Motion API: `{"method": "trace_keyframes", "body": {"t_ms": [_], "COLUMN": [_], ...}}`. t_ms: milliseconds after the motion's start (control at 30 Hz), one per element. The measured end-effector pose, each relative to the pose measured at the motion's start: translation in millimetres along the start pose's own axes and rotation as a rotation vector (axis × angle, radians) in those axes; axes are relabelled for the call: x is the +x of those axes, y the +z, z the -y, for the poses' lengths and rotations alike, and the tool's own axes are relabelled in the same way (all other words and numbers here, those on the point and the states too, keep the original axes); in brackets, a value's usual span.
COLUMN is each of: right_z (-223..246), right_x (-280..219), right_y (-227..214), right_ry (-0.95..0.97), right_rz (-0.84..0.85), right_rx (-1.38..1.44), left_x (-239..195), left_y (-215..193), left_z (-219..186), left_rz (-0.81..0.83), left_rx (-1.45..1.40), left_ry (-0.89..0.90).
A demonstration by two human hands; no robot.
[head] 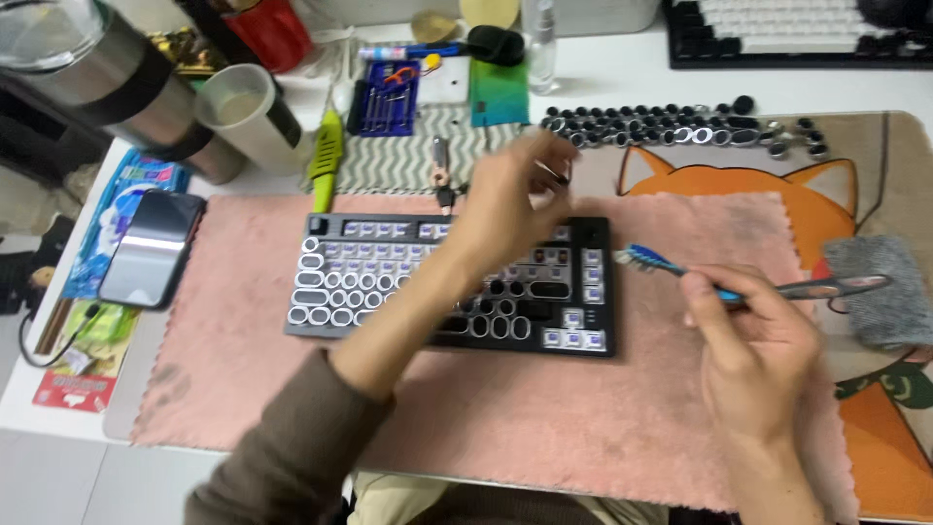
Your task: The person removes keycaps from a mechanical keyboard one by one, cleans each keycap with a toothbrush, and places them on the desk. The process is repeated for multiple keycaps throughout the clip.
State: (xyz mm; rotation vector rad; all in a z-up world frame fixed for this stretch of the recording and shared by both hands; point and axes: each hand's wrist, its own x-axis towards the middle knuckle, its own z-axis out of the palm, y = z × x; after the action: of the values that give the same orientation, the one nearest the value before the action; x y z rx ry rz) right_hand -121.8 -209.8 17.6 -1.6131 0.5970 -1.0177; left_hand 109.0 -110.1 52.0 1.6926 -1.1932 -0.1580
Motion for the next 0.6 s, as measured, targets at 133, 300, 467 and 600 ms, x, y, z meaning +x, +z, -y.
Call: {"method": "trace_keyframes", "body": {"t_ms": [133, 300, 467, 600], "right_z": [-14, -8, 15, 28], "right_x": [0, -7, -23, -28], "right_y": [-1, 4, 11, 16], "right_ry": [-0.005, 0.03, -0.002, -0.083], "right_rz": [-0.01, -0.012, 0.176, 0.248], "right_rx": [0.081, 0.18, 0.059, -0.104], "left_x": [-57, -99, -117, -123], "left_y": [-6, -3, 1, -9], "left_z": [-53, -68, -66, -69], "left_rz": [-0.001, 0.003, -0.082, -0.125], "left_rx": [-0.093, -0.413, -0.761, -0.853], "left_ry": [0.014, -0.152, -0.334, -0.326]}}
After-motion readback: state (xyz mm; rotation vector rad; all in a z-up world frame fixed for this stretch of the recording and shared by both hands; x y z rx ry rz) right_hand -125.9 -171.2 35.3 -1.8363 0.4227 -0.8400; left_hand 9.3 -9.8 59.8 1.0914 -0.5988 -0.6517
